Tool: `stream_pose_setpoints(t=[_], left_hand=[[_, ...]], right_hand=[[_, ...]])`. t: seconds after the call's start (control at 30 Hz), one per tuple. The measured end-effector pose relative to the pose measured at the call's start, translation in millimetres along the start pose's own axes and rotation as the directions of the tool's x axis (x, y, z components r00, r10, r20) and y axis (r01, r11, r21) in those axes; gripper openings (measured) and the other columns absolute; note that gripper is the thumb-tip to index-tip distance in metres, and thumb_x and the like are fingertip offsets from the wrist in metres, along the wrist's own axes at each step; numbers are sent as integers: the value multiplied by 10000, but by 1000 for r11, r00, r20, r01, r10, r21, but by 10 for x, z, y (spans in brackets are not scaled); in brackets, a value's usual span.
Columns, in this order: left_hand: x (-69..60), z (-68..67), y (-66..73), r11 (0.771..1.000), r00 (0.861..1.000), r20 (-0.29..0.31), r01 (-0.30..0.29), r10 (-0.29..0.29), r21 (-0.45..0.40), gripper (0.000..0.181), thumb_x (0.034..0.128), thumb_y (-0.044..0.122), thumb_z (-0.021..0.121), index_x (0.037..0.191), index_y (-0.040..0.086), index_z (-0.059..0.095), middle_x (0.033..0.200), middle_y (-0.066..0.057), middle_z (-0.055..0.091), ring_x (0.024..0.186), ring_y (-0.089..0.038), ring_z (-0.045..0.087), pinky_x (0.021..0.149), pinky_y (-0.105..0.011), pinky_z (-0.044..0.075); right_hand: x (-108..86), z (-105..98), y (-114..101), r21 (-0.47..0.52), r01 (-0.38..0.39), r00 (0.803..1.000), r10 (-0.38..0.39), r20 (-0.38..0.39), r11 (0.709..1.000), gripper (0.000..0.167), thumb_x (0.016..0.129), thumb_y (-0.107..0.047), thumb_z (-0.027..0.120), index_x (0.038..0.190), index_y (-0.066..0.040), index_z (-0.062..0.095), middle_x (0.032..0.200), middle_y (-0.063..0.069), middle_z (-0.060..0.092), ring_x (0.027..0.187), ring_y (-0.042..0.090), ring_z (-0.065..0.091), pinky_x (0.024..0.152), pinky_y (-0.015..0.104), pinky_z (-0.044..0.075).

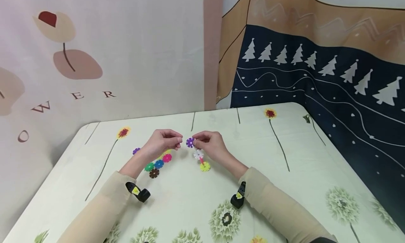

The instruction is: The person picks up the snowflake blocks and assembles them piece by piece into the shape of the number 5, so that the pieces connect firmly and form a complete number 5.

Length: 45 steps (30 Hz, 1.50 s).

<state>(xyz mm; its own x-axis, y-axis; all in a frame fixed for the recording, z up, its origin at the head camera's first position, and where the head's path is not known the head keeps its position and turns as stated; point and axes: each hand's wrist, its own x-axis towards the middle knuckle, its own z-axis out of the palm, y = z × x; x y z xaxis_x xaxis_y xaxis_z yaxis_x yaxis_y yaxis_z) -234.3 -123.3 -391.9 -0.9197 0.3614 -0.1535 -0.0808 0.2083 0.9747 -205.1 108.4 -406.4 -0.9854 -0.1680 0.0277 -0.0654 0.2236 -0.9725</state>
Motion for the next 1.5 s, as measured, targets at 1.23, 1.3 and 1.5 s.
stream_pose_setpoints(t=[1.23,1.3,1.5], left_hand=[[-187,-522,-337,849,957,283,-202,65,489,231,860,3,811,1083,36,759,964,-50,668,867,-231,570,746,-259,523],[-186,-512,-331,851,961,270,-187,55,491,241,864,4,808,1097,29,754,964,-51,660,869,-231,556,737,-255,511],[-177,-506,-322,841,973,231,-151,32,519,187,867,17,811,1047,40,766,916,-57,624,826,-226,522,701,-274,467]], right_hand=[[10,-124,109,133,-4,993,19,-113,991,205,959,-52,725,1152,13,739,1022,121,731,832,160,706,781,272,598],[11,-129,104,142,6,992,12,-123,990,202,956,-49,727,1147,17,739,1015,123,733,829,159,708,782,275,599],[20,-148,106,158,13,990,9,-141,987,217,958,-46,725,1159,36,729,1021,130,736,826,134,710,788,273,598]])
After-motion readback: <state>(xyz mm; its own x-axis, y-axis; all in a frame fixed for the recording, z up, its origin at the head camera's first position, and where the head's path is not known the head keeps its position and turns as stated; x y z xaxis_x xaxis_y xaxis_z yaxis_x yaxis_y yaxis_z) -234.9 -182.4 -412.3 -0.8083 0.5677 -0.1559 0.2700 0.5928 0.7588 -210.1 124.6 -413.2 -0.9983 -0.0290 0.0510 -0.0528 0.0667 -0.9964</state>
